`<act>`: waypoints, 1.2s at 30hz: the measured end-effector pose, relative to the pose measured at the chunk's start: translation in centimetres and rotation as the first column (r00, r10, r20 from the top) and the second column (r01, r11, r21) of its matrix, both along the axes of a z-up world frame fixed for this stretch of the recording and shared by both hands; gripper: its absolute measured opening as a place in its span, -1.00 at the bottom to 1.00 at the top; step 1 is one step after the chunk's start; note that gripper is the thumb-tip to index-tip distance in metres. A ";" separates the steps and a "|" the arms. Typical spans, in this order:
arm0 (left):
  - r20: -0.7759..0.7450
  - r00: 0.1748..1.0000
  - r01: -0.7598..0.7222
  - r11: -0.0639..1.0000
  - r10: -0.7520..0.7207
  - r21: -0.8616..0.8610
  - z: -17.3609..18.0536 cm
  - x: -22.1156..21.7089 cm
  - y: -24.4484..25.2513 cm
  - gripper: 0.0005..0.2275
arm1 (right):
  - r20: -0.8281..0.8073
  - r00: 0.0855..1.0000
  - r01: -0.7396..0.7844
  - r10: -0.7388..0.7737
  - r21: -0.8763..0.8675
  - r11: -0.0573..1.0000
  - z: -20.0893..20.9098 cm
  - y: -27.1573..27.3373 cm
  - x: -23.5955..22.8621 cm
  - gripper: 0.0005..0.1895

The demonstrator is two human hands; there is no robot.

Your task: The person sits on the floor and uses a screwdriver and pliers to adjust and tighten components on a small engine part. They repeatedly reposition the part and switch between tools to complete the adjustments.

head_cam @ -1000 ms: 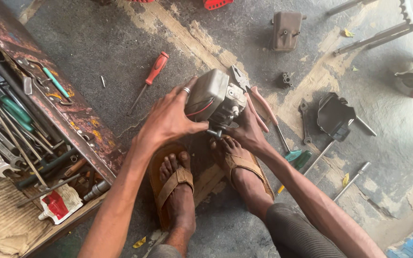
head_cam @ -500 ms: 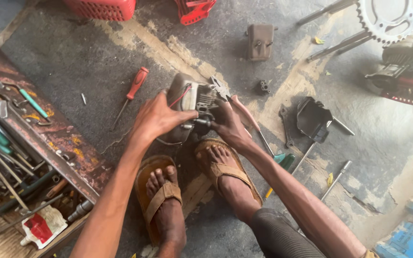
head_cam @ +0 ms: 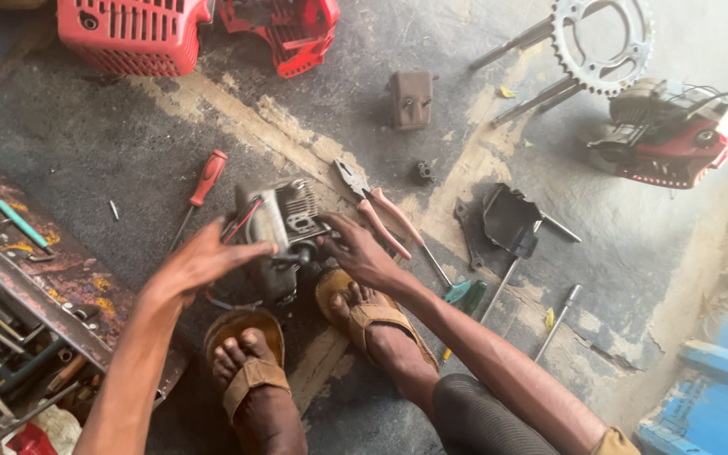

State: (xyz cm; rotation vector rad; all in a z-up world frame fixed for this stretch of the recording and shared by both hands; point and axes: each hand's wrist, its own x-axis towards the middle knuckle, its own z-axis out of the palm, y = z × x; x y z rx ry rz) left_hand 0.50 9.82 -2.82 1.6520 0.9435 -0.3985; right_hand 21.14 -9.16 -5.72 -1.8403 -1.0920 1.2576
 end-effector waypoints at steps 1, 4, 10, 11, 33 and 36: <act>-0.076 0.995 -0.077 0.994 0.072 -0.072 -0.1 -0.7 -0.7 0.03 | 0.000 0.999 -0.033 0.033 0.042 0.999 0.2 -0.3 -0.1 -0.45; -0.265 0.940 -0.264 0.949 0.213 -0.174 0.3 -2.6 -2.5 0.03 | 0.043 0.990 -0.133 0.136 -0.074 0.988 1.1 -1.1 -0.8 -0.49; -0.249 0.955 -0.186 0.978 0.159 -0.089 1.7 -1.8 -3.6 -0.25 | 0.117 0.984 -0.146 0.135 0.086 0.986 3.1 -2.8 -0.3 -0.54; -0.272 0.946 -0.198 0.978 0.174 -0.062 2.1 -1.9 -3.8 -0.27 | 0.166 0.982 -0.097 0.094 0.006 0.995 3.1 -2.8 0.7 -0.54; 0.176 0.929 0.088 0.658 -0.324 0.748 2.2 -3.3 -3.5 -0.51 | 0.563 0.774 0.345 -0.289 0.006 0.938 -0.6 -5.1 12.3 -0.74; 0.267 0.961 -0.068 0.872 -0.073 0.485 1.9 -3.4 -6.0 -0.54 | 0.430 0.863 0.293 -0.267 0.005 0.956 0.2 -5.1 10.5 -0.79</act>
